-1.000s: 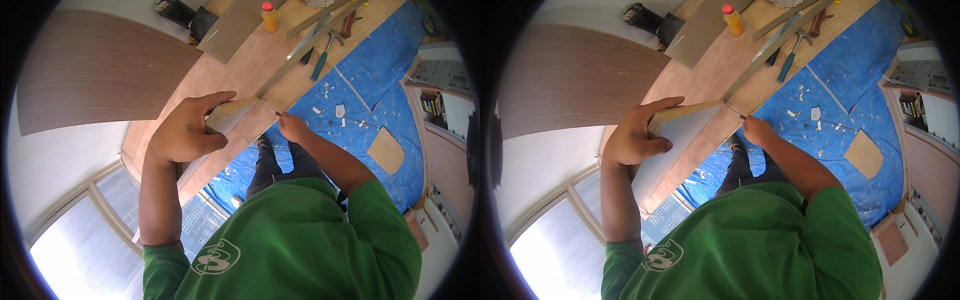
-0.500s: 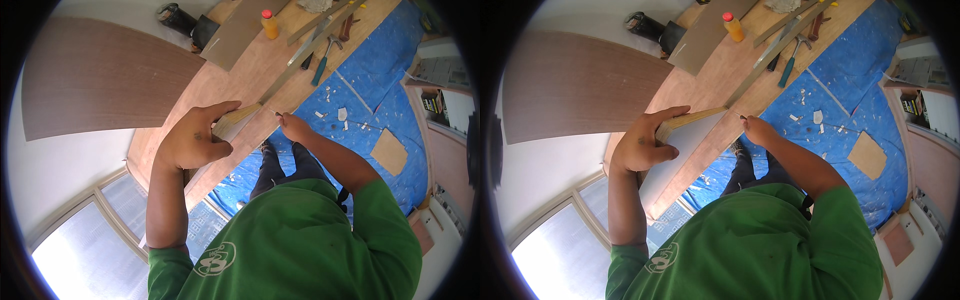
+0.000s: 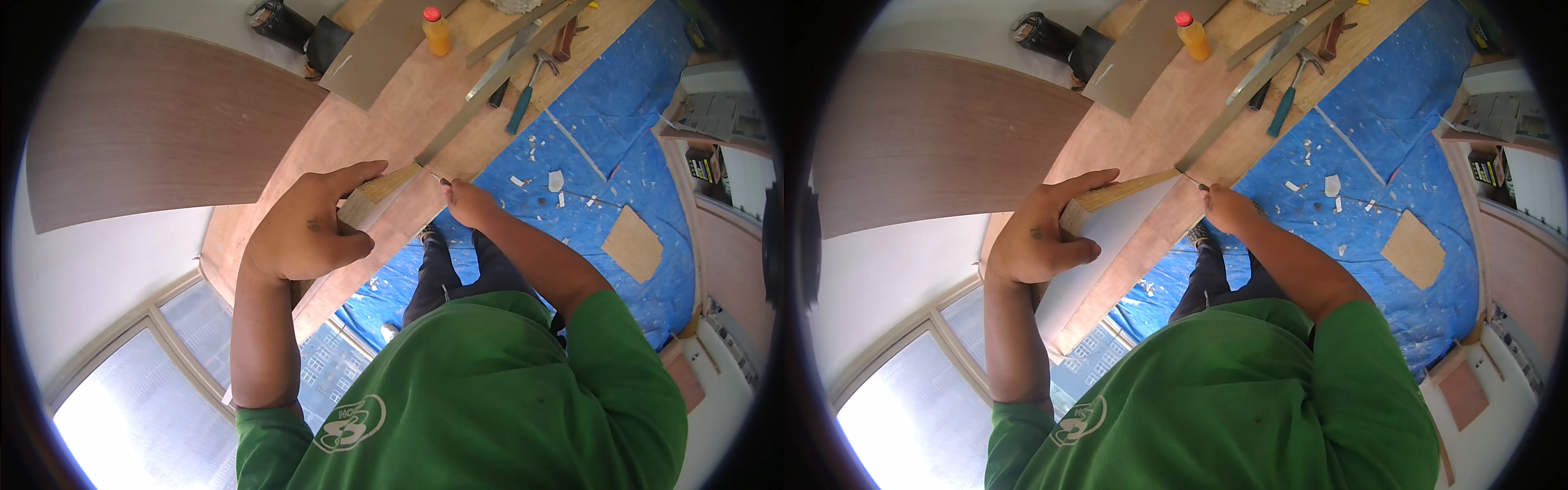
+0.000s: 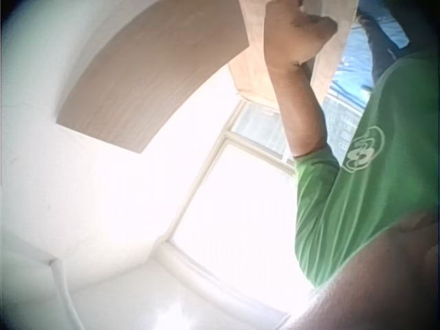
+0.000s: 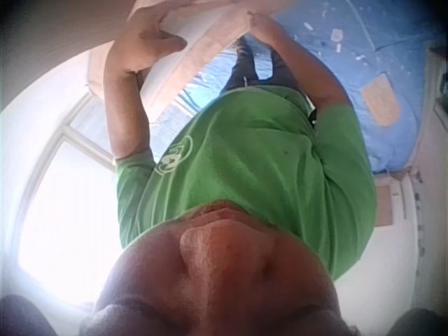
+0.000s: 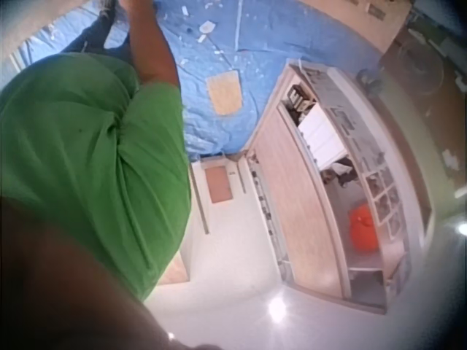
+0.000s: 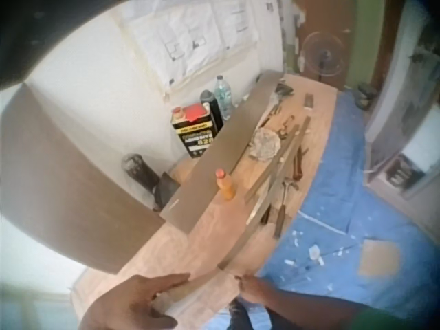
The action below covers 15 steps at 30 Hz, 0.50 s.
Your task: The person assembles a wooden cabinet by positioning panels, applying adhesive, and using a hammer to secure joints. They handle multiple boards and tools, aligning pieces and tapping them into place while another person assists nearby.
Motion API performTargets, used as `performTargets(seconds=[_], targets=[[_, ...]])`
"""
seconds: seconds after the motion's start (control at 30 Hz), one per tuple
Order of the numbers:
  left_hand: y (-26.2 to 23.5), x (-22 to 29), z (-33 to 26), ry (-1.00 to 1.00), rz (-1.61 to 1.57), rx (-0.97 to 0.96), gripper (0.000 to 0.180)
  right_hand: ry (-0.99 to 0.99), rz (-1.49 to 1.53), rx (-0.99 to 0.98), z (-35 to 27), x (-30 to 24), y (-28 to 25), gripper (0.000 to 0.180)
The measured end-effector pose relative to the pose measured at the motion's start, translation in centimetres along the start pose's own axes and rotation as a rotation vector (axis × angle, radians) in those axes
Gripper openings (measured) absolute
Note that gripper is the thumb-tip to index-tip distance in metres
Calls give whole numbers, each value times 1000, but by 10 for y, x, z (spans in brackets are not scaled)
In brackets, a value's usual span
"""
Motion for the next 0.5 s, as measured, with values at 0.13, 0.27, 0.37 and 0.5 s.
performTargets(seconds=[0.13,0.27,0.37,0.5], targets=[[-3,7,0,66,-59,52,75,-10,7,27,0,2,3,45],[0,-2,-1,-32,-37,10,82,-19,-12,41,-4,9,7,44],[-3,2,-1,8,-47,28,79,-38,-32,32,-16,15,7,43],[-2,4,-2,41,-44,43,79,-28,-59,76,-21,20,-6,44]])
Point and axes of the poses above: each hand's wrist, its own z-axis towards the middle knuckle, its own y-axis out of the palm, x = y × z, the point moved 10 cm from there along z, towards the middle knuckle, and after that the axes turned 10 degrees about x, right-handed, at the moved point
